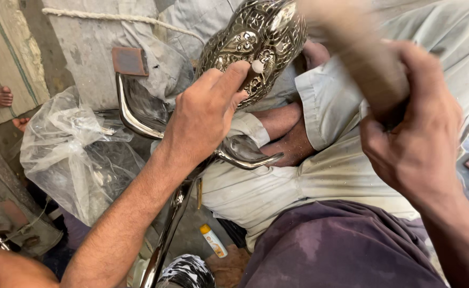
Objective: The person uses a chisel and hammer to engrave intricate patterns onto a polished metal object shaped like a bird. They hold the chisel against the surface and strike it repeatedly to create detailed designs.
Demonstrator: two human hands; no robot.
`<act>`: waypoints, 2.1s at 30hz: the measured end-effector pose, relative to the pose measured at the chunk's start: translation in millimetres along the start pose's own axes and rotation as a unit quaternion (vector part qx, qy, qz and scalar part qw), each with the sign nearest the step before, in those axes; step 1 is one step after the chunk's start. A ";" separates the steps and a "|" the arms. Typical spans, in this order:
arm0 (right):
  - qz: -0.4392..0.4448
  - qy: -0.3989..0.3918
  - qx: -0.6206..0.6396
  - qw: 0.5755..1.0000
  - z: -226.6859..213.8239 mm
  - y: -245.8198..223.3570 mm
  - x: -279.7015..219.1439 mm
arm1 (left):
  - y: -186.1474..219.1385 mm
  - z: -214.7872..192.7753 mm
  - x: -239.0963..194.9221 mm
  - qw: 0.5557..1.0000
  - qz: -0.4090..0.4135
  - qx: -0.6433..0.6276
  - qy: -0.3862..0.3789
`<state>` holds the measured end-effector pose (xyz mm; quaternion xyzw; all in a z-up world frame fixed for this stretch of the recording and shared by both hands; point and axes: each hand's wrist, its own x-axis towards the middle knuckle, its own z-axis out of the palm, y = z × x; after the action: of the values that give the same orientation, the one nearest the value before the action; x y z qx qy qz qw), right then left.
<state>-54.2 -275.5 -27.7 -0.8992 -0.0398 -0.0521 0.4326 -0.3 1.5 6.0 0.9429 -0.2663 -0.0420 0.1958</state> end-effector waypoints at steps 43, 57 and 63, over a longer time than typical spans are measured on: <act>0.087 -0.114 -0.022 0.989 7.8 -6.1 -38.2 | -10.1 -23.3 13.6 0.996 0.025 -0.083 0.028; 0.096 -0.241 0.262 0.930 103.6 -14.9 -25.9 | 38.7 -59.7 -197.1 0.785 -0.299 -0.438 0.321; 0.122 -0.252 0.224 0.934 66.1 -21.7 21.9 | 46.2 -6.9 -168.9 0.631 -0.267 -0.585 0.433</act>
<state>-31.1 -209.7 -49.1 -0.7608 -0.0480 0.2392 0.6014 -165.9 55.4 26.2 0.5698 0.1934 0.1736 0.7796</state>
